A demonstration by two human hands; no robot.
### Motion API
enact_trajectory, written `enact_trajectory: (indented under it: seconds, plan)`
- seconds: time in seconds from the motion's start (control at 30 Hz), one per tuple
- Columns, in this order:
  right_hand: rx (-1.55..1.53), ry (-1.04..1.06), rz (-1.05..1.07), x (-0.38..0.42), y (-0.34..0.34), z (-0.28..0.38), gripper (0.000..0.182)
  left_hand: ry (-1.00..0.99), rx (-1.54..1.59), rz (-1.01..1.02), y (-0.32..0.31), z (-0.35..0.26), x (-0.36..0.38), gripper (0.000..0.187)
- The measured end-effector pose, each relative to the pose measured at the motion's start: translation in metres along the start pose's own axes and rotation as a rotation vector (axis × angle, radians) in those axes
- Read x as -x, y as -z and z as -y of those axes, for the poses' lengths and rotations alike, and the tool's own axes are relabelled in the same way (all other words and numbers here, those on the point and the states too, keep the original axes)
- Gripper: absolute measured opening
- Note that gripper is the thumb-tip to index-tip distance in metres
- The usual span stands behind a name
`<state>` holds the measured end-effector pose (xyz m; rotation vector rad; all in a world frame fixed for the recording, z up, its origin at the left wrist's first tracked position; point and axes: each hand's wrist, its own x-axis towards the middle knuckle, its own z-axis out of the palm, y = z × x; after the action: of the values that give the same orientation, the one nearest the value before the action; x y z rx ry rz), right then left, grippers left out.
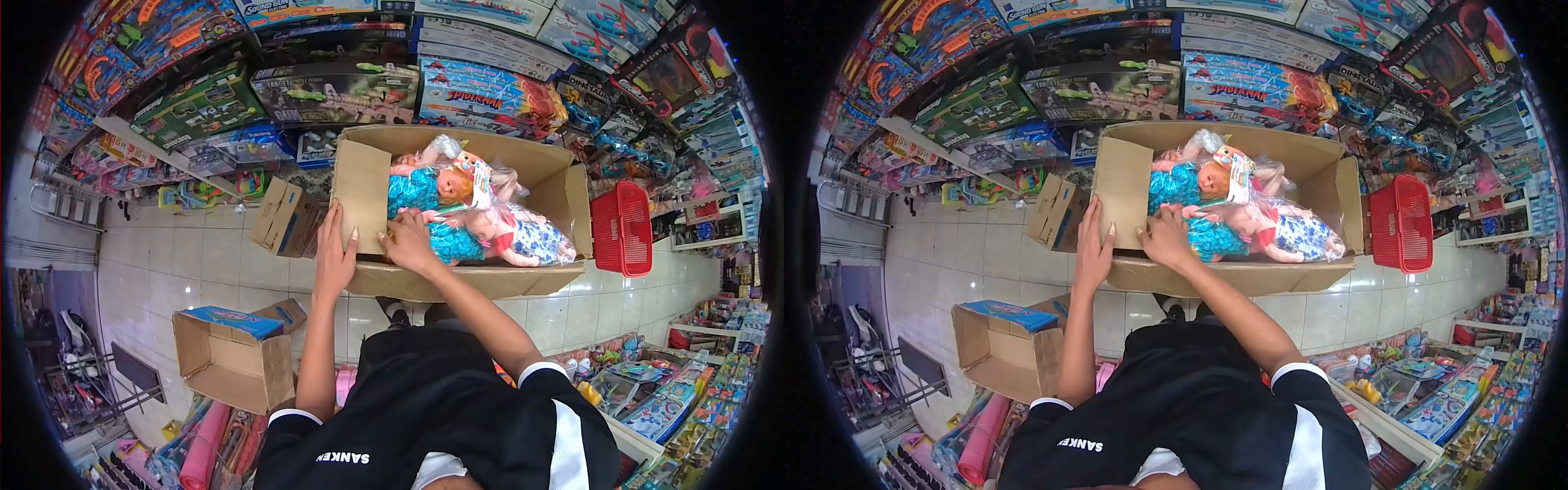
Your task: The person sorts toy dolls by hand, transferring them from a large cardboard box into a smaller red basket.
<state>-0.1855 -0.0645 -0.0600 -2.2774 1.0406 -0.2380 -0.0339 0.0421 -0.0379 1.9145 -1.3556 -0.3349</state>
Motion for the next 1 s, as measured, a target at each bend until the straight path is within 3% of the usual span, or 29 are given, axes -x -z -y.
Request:
enact_trajectory:
  seconds: [0.07,0.13,0.17,0.23,0.3,0.37,0.43,0.47,0.5,0.6,0.63,0.7,0.73,0.8,0.83,0.9,1.0]
  plan:
    - [-0.015,0.002,-0.025,-0.002,0.006,0.003,0.039,0.026,0.065,-0.002,0.001,0.007,-0.001,0.054]
    - [-0.218,0.046,-0.172,-0.001,0.011,0.009,0.039,0.055,0.129,0.002,0.007,0.009,-0.004,0.055]
    - [-0.214,0.043,-0.171,0.000,0.011,0.014,0.039,0.037,0.301,0.000,0.012,0.010,-0.004,0.058]
    - [-0.642,0.162,-0.294,0.001,0.020,0.037,0.039,0.023,0.478,-0.001,0.016,0.015,-0.002,0.061]
    - [-0.708,0.372,-0.165,-0.001,0.022,0.053,0.052,-0.047,0.828,0.059,0.012,0.026,0.004,0.068]
    - [-0.649,0.404,-0.033,-0.002,0.010,0.067,0.049,-0.047,0.894,0.059,0.010,0.041,0.014,0.073]
    - [-0.535,0.440,-0.008,-0.008,-0.013,0.071,0.048,0.296,0.833,0.017,0.007,0.058,0.026,0.068]
    - [-0.418,0.479,0.015,-0.010,-0.023,0.070,0.049,0.460,0.859,-0.104,0.008,0.053,0.027,0.060]
    - [-0.420,0.481,0.018,-0.010,-0.027,0.072,0.049,0.462,0.857,-0.108,0.008,0.056,0.026,0.060]
    - [-0.241,0.425,0.088,-0.005,-0.031,0.074,0.059,0.555,1.013,-0.430,0.007,0.055,0.030,0.056]
    - [-0.242,0.425,0.090,-0.004,-0.028,0.075,0.059,0.557,1.013,-0.432,-0.001,0.061,0.034,0.056]
    - [-0.263,0.353,0.124,-0.001,-0.025,0.076,0.056,0.619,0.624,-0.631,-0.018,0.069,0.041,0.060]
    - [-0.263,0.351,0.123,0.000,-0.025,0.075,0.056,0.619,0.625,-0.628,-0.018,0.069,0.045,0.060]
    - [-0.284,0.364,0.093,0.000,-0.023,0.071,0.054,0.591,0.287,-0.414,-0.018,0.065,0.048,0.049]
    - [-0.280,0.355,0.089,0.001,-0.023,0.068,0.054,0.588,0.292,-0.405,-0.018,0.065,0.047,0.049]
    - [-0.336,0.396,0.074,0.002,-0.021,0.063,0.053,0.369,0.638,-0.097,-0.015,0.063,0.042,0.036]
    - [-0.377,0.359,0.054,0.010,-0.015,0.051,0.051,0.363,0.593,-0.125,-0.012,0.052,0.035,0.032]
